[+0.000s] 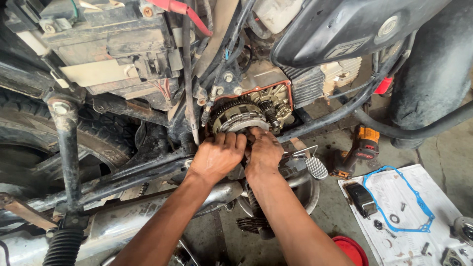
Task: The person removes a clutch basket from a motorcycle engine, inspects it, and then reinstalls it by hand. The person aligns the basket with the engine shaft and rotates it into place.
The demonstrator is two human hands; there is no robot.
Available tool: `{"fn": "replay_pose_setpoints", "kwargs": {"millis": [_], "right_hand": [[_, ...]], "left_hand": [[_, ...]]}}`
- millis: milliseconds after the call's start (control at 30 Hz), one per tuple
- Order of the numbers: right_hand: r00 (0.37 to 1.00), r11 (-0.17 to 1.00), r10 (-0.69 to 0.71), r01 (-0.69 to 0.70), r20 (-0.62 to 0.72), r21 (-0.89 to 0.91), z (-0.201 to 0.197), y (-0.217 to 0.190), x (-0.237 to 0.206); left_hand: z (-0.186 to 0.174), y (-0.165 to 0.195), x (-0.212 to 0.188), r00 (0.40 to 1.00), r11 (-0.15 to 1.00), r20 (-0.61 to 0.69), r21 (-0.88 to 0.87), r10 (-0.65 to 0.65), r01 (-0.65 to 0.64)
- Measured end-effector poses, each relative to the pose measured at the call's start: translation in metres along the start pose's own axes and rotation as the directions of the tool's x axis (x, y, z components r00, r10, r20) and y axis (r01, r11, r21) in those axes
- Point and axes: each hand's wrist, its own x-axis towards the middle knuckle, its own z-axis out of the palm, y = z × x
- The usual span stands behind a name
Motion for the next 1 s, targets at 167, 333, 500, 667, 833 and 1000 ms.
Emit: {"fn": "replay_pose_setpoints", "kwargs": {"millis": [167, 333, 500, 667, 833, 1000], "right_hand": [[0.999, 1.000, 0.008, -0.008, 0.034, 0.005, -0.006, 0.001, 0.004], [1.000, 1.000, 0.028, -0.028, 0.009, 0.011, -0.003, 0.003, 0.007], [0.985, 0.987, -0.157, 0.155, 0.077, 0.030, -0.002, 0.007, 0.002], [0.998, 0.998, 0.052, -0.053, 0.018, 0.038, -0.004, -0.002, 0.004], [0.969, 0.973, -0.233, 0.232, 0.088, 0.017, -0.001, 0.005, 0.003], [0.998, 1.000, 0.002, -0.003, 0.055, 0.021, -0.006, 0.000, 0.005]], "left_hand": [[-0.001, -0.003, 0.001, 0.999, 0.999, 0.012, 0.010, 0.034, -0.034], [-0.003, -0.004, 0.004, 0.997, 0.998, 0.035, 0.032, 0.061, -0.062], [-0.007, -0.004, 0.003, 0.999, 0.999, 0.027, 0.016, 0.034, -0.034], [-0.008, -0.004, 0.008, 0.999, 0.998, 0.019, 0.028, 0.051, -0.051], [-0.011, -0.005, 0.007, 0.998, 0.998, 0.046, 0.041, 0.041, -0.043], [-0.012, -0.002, 0.008, 0.997, 0.997, 0.073, 0.062, 0.033, -0.038]]}}
